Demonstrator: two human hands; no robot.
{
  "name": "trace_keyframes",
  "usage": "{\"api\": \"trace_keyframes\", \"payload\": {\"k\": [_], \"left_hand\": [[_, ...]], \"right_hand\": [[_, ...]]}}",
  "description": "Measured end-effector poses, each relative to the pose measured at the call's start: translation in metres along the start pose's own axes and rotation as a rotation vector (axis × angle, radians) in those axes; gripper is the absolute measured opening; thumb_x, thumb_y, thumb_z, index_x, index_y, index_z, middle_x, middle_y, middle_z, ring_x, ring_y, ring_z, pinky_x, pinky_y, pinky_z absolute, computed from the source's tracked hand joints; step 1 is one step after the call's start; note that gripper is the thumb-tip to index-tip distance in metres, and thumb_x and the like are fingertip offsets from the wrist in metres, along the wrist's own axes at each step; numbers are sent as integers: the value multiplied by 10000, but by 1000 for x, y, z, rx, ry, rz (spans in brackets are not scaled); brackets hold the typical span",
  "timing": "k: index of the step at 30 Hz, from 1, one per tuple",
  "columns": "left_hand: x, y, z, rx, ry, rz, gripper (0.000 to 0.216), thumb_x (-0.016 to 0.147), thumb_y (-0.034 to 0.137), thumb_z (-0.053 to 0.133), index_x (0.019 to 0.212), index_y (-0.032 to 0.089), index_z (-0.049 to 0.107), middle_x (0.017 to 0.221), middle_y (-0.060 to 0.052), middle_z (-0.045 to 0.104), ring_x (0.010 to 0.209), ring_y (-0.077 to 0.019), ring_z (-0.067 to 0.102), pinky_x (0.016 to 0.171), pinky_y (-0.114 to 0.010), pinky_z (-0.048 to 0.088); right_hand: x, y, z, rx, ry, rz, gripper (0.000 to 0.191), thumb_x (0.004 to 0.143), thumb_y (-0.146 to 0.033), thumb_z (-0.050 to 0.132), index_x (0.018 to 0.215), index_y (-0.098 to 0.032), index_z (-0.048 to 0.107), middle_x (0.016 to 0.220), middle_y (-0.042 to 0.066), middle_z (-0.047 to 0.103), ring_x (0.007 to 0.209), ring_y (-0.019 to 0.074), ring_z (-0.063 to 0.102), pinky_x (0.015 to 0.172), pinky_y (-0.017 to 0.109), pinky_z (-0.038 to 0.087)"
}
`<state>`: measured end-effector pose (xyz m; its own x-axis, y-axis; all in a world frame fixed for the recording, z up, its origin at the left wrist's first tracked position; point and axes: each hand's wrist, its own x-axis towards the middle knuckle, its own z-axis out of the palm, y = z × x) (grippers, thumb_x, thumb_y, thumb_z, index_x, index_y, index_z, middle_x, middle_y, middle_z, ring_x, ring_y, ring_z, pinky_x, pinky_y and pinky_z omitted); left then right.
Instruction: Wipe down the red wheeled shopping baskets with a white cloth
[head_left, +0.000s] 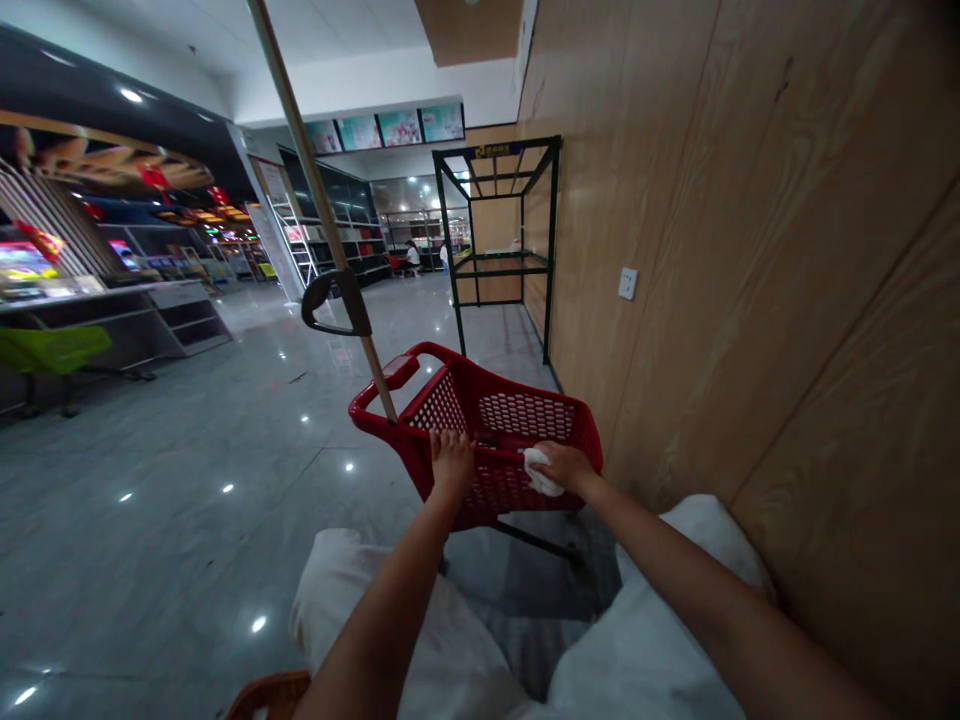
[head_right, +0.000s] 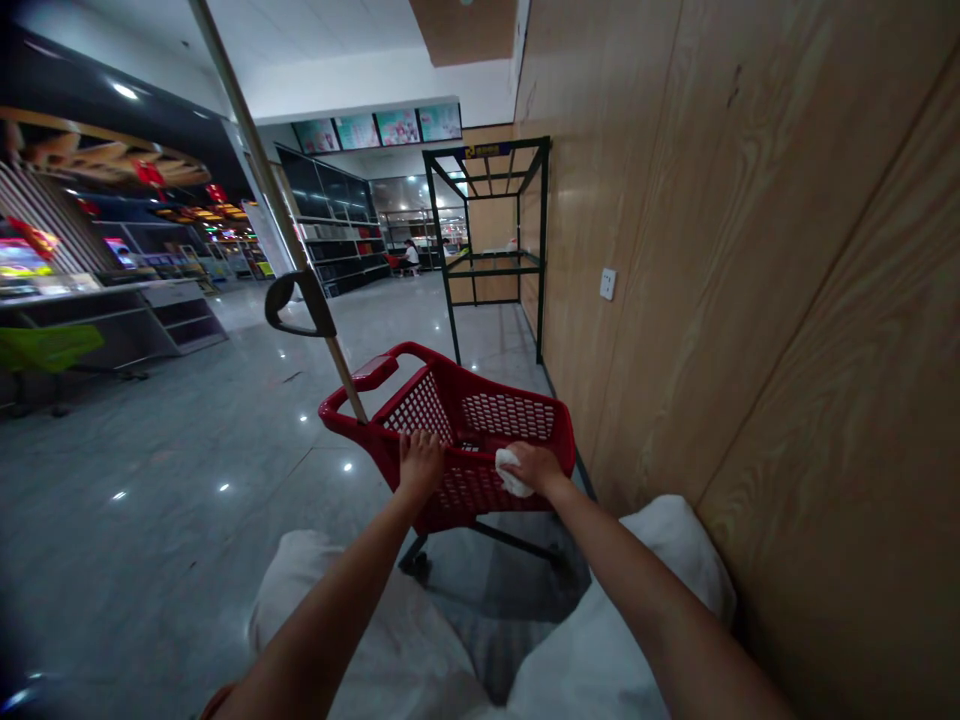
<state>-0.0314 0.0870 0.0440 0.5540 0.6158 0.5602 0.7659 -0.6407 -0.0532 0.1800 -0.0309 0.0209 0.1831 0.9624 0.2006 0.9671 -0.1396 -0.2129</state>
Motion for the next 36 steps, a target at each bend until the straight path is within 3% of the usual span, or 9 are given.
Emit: {"api": "trace_keyframes", "payload": {"k": [3,6,11,14,17,24,27,31,36], "left_hand": [[-14,20,1,-20,7,71,305,937,323,384,955,153,636,1051,-123,635,1131,-284,491,1080,-497,229],[-18,30,4,-6,-20,25,363,949,363,350,982,128,624,1020,-128,637,1039,-278,530,1049,-499,277],[-16,24,6,-1,-57,74,346,958,328,321,1029,150,608,1076,-123,622,1068,-266,515,1030,-484,300],[-18,16,6,-13,-60,109,326,959,330,326,1033,176,604,1096,-105,620,1078,-252,511,1038,-472,295],[-20,12,4,-27,-60,119,333,957,363,332,1038,181,599,1106,-98,620,1074,-247,517,1047,-462,291],[-20,23,6,-27,-51,49,347,951,348,332,1056,160,604,1129,-110,615,1112,-262,510,1085,-467,247],[-19,32,9,-19,-33,1,348,936,326,353,1077,127,602,1150,-133,611,1136,-273,500,1105,-479,214],[-18,40,7,-5,-7,-37,349,929,306,355,1046,102,613,1101,-150,629,1128,-289,506,1106,-496,205],[-20,29,2,-53,-9,38,326,936,333,349,1009,145,606,1047,-133,628,1085,-277,518,1097,-495,232]], "right_hand": [[-5,-9,5,13,26,-11,362,896,-493,481,1126,-237,594,1115,41,653,961,175,621,761,238,422],[-1,-26,8,-15,19,31,371,897,-507,470,1116,-234,592,1109,52,642,945,182,621,746,246,425],[19,-77,8,-17,51,-4,332,947,-419,395,1179,-243,556,1160,69,596,959,175,608,768,253,430],[23,-91,9,-21,45,-20,309,966,-382,349,1147,-259,567,1140,57,596,931,162,612,742,245,436],[14,-74,7,-48,5,-39,301,948,-436,390,1093,-258,585,1103,48,612,918,166,615,721,243,440],[-44,22,5,-41,89,2,300,926,-437,442,1078,-232,599,1118,56,620,960,165,603,776,241,445],[-49,30,12,-30,171,26,326,918,-403,462,1148,-200,574,1190,82,593,1040,174,573,872,257,431],[-21,-19,16,-2,152,-12,327,920,-393,461,1182,-222,554,1230,63,572,1084,170,546,920,270,415],[10,-83,11,-5,101,-23,303,951,-373,392,1156,-227,562,1201,65,579,1029,169,568,875,268,430]]}}
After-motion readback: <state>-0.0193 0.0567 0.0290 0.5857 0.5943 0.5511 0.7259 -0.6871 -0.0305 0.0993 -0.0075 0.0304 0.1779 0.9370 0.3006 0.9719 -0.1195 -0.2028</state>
